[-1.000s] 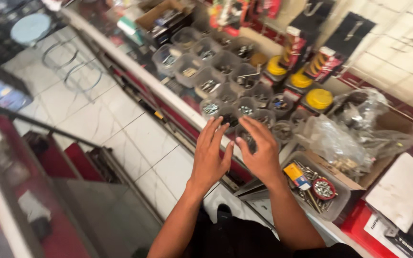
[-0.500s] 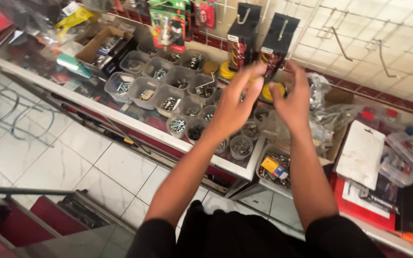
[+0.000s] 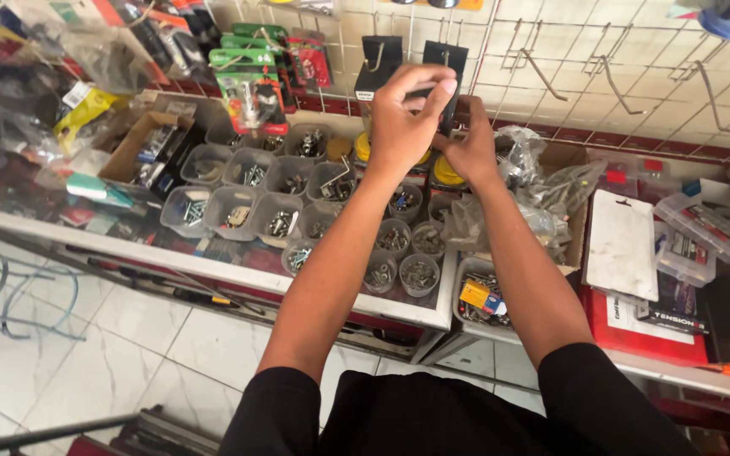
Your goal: The person moves various boxed and packaged small parts from a counter to a display shelf, placing them in rows and hanging them on hooks.
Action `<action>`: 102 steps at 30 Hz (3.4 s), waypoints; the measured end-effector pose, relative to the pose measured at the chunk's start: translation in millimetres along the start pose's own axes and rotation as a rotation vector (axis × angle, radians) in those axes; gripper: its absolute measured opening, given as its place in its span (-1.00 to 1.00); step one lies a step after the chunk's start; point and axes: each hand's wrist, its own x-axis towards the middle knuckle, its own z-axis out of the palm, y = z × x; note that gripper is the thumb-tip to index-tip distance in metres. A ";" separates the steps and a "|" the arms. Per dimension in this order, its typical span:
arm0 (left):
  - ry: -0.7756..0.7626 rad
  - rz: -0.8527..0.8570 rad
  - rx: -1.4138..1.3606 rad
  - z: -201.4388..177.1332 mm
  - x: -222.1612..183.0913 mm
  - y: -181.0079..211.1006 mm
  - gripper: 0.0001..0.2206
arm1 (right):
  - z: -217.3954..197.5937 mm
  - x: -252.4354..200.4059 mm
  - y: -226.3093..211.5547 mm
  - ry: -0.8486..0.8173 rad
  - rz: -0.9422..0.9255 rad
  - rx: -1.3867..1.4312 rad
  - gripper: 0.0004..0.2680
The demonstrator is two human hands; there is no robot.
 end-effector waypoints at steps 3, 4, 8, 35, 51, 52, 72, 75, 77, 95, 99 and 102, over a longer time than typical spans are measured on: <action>0.029 0.034 0.194 -2.3 0.9 1.4 -0.71 | -7.0 -15.1 -18.4 -0.027 0.049 0.203 -0.52; 0.048 0.106 0.226 -1.7 1.0 1.6 -0.68 | -9.8 -22.1 -24.8 -0.060 0.092 0.285 -0.53; 0.079 0.255 0.272 1.0 4.2 0.4 -0.60 | -19.5 -53.2 -51.3 -0.130 0.171 0.575 -0.54; -0.260 -0.203 -0.265 -59.6 -125.6 38.5 -0.33 | -11.2 -152.1 -102.1 -0.129 0.141 0.779 -0.61; 0.156 -0.409 -0.038 -93.0 -225.9 56.4 -0.38 | 25.2 -194.2 -85.9 -0.501 0.241 0.885 -0.46; 0.176 -0.394 -0.011 -92.1 -233.0 59.4 -0.38 | 26.5 -198.0 -83.9 -0.518 0.246 0.885 -0.46; 0.800 -0.379 0.334 -131.4 -350.0 137.3 -0.53 | 113.2 -268.2 -135.6 -1.112 0.264 1.030 -0.47; 0.882 -0.369 0.387 -149.8 -367.2 155.1 -0.52 | 135.3 -281.1 -151.6 -1.210 0.218 1.000 -0.48; 0.916 -0.358 0.390 -161.7 -378.5 165.5 -0.50 | 151.8 -290.7 -161.6 -1.247 0.229 0.990 -0.47; 0.984 -0.361 0.458 -263.6 -475.8 237.0 -0.18 | 280.6 -364.3 -238.9 -1.480 0.204 1.044 -0.50; 1.072 -0.334 0.585 -273.0 -503.5 261.3 -0.12 | 306.7 -395.6 -259.2 -1.588 0.188 1.069 -0.52; 1.197 -0.365 0.633 -272.3 -525.8 279.8 -0.08 | 320.8 -425.6 -273.3 -1.688 0.185 1.117 -0.53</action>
